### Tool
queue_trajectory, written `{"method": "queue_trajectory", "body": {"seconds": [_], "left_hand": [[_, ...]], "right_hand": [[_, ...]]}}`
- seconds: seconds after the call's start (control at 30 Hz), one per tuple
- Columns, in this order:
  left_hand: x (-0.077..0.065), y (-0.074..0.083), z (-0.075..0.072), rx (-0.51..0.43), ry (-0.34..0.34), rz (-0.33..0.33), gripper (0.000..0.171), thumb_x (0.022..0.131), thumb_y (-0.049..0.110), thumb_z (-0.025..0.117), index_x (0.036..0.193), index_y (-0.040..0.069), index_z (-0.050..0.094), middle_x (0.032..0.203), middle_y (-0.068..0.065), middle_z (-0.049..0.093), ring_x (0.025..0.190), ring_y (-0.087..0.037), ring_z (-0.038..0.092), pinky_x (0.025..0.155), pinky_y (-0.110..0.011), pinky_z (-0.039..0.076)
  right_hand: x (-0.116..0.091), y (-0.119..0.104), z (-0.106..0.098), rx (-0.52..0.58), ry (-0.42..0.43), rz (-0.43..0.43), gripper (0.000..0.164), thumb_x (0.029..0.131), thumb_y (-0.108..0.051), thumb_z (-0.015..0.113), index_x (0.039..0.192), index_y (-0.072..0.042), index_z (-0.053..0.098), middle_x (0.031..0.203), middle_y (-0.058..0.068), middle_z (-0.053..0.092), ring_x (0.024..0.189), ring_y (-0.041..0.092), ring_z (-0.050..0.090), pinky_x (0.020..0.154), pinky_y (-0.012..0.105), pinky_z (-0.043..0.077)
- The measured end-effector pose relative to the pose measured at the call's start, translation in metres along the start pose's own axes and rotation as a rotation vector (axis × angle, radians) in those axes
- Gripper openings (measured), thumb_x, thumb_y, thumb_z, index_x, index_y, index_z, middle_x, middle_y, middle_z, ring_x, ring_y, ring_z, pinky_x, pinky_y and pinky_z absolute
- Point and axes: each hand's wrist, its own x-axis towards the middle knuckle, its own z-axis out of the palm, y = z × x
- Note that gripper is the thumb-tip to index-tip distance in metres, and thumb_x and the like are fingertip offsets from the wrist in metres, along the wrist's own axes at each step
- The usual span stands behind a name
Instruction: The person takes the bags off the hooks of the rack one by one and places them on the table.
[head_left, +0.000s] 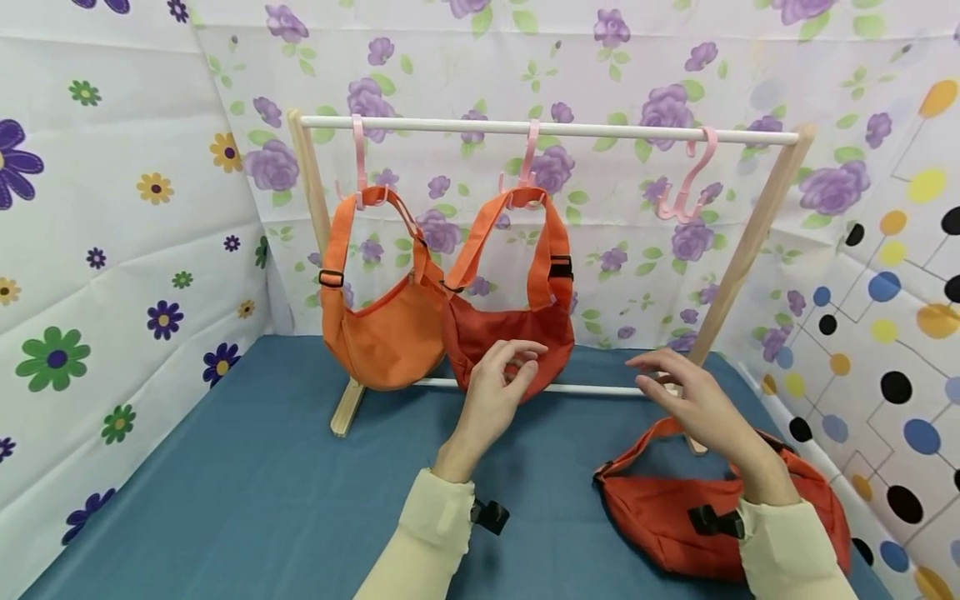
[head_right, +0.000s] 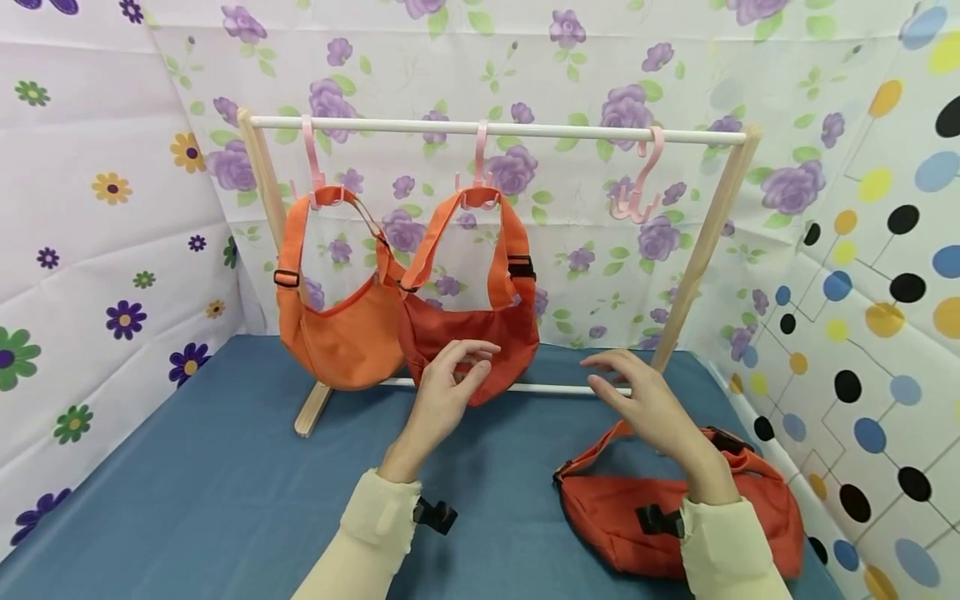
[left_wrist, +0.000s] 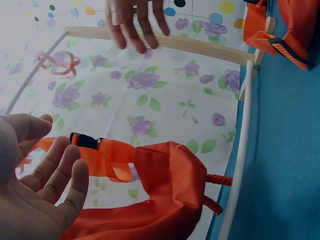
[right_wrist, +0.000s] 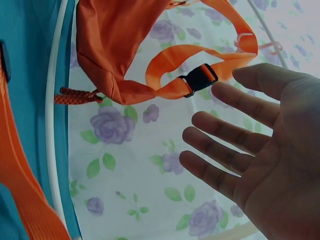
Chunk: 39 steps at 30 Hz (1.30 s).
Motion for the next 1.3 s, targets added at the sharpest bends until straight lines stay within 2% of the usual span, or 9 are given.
{"method": "queue_trajectory", "body": {"seconds": [0.23, 0.43, 0.67, 0.87, 0.97, 1.03, 1.1, 1.2, 1.3], "left_hand": [[0.0, -0.002, 0.0, 0.012, -0.016, -0.011, 0.02, 0.105, 0.015, 0.064, 0.123, 0.015, 0.073, 0.115, -0.008, 0.066, 0.099, -0.022, 0.064, 0.082, -0.031, 0.055], [0.0, 0.0, -0.001, 0.016, -0.025, 0.0, 0.02, 0.106, 0.013, 0.063, 0.123, 0.012, 0.073, 0.117, -0.012, 0.066, 0.099, -0.019, 0.064, 0.084, -0.034, 0.055], [0.002, 0.004, -0.003, 0.032, 0.008, 0.004, 0.02, 0.104, 0.009, 0.064, 0.121, 0.013, 0.074, 0.114, -0.005, 0.064, 0.094, -0.015, 0.063, 0.081, -0.031, 0.055], [0.004, 0.009, -0.006, 0.026, 0.025, 0.026, 0.021, 0.104, 0.008, 0.063, 0.121, 0.012, 0.075, 0.115, -0.009, 0.062, 0.093, -0.015, 0.061, 0.079, -0.03, 0.055], [0.005, 0.011, -0.008, 0.035, 0.038, 0.041, 0.02, 0.104, 0.008, 0.062, 0.12, 0.012, 0.075, 0.116, -0.01, 0.062, 0.093, -0.015, 0.061, 0.08, -0.03, 0.055], [0.006, 0.013, -0.009, 0.041, 0.049, 0.05, 0.02, 0.104, 0.008, 0.063, 0.119, 0.014, 0.075, 0.116, -0.008, 0.062, 0.094, -0.015, 0.061, 0.08, -0.031, 0.055], [0.007, 0.015, -0.01, 0.04, 0.055, 0.056, 0.02, 0.104, 0.008, 0.063, 0.119, 0.014, 0.075, 0.116, -0.009, 0.062, 0.094, -0.016, 0.061, 0.081, -0.031, 0.055], [0.009, 0.017, -0.012, 0.04, 0.062, 0.062, 0.02, 0.104, 0.01, 0.063, 0.119, 0.014, 0.075, 0.116, -0.009, 0.062, 0.095, -0.016, 0.062, 0.082, -0.032, 0.056], [0.011, 0.018, -0.014, 0.049, 0.063, 0.067, 0.019, 0.104, 0.011, 0.063, 0.119, 0.014, 0.075, 0.116, -0.007, 0.062, 0.095, -0.016, 0.062, 0.082, -0.032, 0.055]], "right_hand": [[0.01, -0.005, 0.008, 0.03, 0.06, -0.021, 0.028, 0.109, -0.02, 0.058, 0.135, -0.012, 0.066, 0.132, 0.005, 0.064, 0.113, 0.001, 0.057, 0.094, 0.016, 0.045], [0.016, -0.008, 0.011, 0.045, 0.051, 0.0, 0.027, 0.11, -0.024, 0.057, 0.134, -0.016, 0.066, 0.132, 0.004, 0.063, 0.112, 0.005, 0.058, 0.093, 0.016, 0.046], [0.018, -0.013, 0.011, 0.083, 0.034, 0.007, 0.028, 0.11, -0.024, 0.057, 0.134, -0.015, 0.065, 0.134, 0.005, 0.063, 0.114, 0.005, 0.059, 0.095, 0.015, 0.045], [0.022, -0.019, 0.01, 0.135, 0.031, -0.005, 0.029, 0.11, -0.024, 0.056, 0.136, -0.015, 0.065, 0.135, 0.005, 0.063, 0.115, 0.002, 0.059, 0.096, 0.014, 0.045], [0.025, -0.021, 0.013, 0.145, 0.019, -0.007, 0.03, 0.11, -0.024, 0.057, 0.137, -0.015, 0.064, 0.136, 0.004, 0.062, 0.117, 0.005, 0.059, 0.097, 0.014, 0.045], [0.027, -0.022, 0.014, 0.161, 0.002, -0.013, 0.031, 0.11, -0.024, 0.057, 0.139, -0.016, 0.063, 0.139, 0.003, 0.06, 0.121, 0.009, 0.058, 0.102, 0.022, 0.047], [0.029, -0.022, 0.016, 0.185, -0.02, -0.025, 0.034, 0.11, -0.023, 0.056, 0.143, -0.018, 0.061, 0.144, 0.003, 0.057, 0.128, 0.016, 0.055, 0.108, 0.037, 0.046], [0.031, -0.023, 0.019, 0.214, -0.046, -0.045, 0.039, 0.11, -0.022, 0.057, 0.149, -0.022, 0.057, 0.152, 0.005, 0.05, 0.14, 0.025, 0.046, 0.113, 0.06, 0.038], [0.033, -0.024, 0.019, 0.221, -0.059, -0.051, 0.044, 0.109, -0.022, 0.058, 0.153, -0.026, 0.053, 0.159, 0.007, 0.043, 0.148, 0.031, 0.037, 0.114, 0.069, 0.03]]}}
